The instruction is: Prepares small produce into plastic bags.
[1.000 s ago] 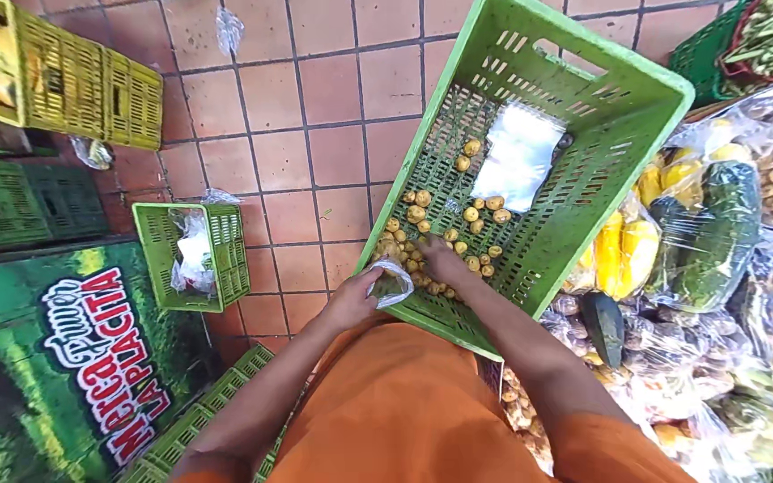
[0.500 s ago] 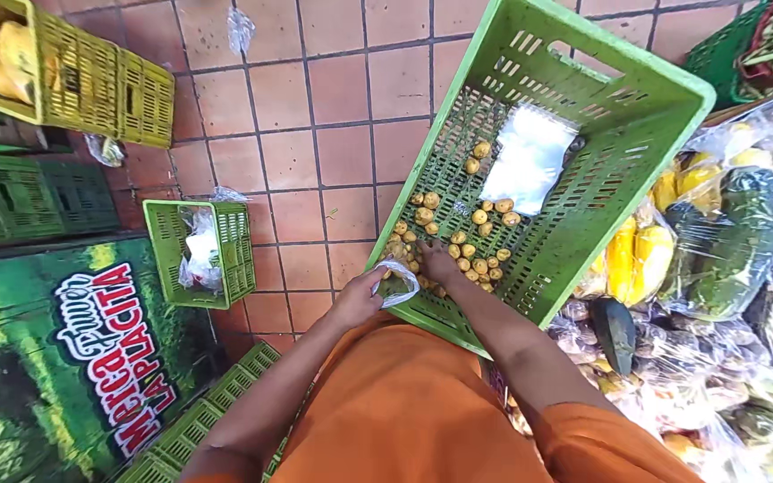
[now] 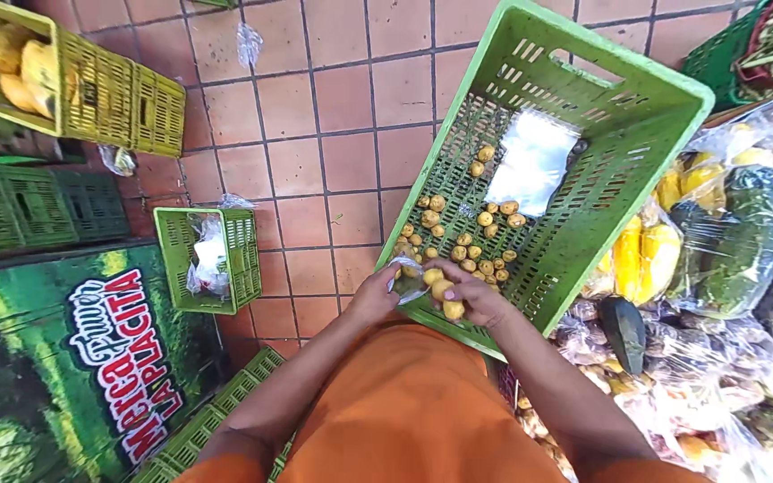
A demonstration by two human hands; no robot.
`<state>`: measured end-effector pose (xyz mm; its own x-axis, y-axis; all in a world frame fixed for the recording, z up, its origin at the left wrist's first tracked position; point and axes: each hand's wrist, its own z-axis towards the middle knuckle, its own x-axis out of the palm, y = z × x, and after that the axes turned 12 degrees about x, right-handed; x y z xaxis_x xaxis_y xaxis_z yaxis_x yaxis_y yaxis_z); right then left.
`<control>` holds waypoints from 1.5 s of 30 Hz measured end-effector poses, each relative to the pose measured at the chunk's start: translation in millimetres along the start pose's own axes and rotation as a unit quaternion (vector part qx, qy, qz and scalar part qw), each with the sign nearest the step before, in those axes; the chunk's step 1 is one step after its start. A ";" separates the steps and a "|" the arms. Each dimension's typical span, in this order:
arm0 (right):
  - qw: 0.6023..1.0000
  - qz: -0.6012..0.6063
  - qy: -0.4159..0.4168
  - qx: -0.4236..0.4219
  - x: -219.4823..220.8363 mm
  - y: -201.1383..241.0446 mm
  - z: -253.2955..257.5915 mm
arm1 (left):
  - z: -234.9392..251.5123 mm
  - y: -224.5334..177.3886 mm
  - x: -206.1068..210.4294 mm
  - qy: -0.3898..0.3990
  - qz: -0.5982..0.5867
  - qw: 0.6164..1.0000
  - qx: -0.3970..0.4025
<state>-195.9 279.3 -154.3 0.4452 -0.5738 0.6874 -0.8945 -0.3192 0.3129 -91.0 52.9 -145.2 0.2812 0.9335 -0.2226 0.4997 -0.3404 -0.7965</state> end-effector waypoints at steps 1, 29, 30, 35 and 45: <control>0.999 0.024 -0.002 0.039 11.2 -2.0 -3.1 | 1.6 -4.0 1.8 0.011 0.009 1.000 -0.003; 0.991 -0.041 -0.048 -0.114 -6.2 13.0 -6.5 | 3.6 -12.9 -10.9 -0.027 -0.106 0.994 0.017; 0.993 -0.034 0.008 -0.114 4.8 11.8 -15.3 | 4.5 -13.7 -11.6 -0.020 -0.107 0.994 0.028; 0.888 -0.375 -0.264 -0.036 49.2 11.6 -5.6 | 13.7 -35.3 -17.5 0.024 -0.090 0.993 0.074; 0.725 -0.425 -0.334 -0.427 82.9 47.7 -81.9 | 27.5 -132.0 -70.3 0.020 -0.119 0.979 0.165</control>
<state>-205.0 278.3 -28.7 0.5139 -0.7722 -0.3738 0.1434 -0.3523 0.9248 -199.3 35.4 -39.8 0.2237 0.9746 0.0080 0.2642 -0.0527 -0.9630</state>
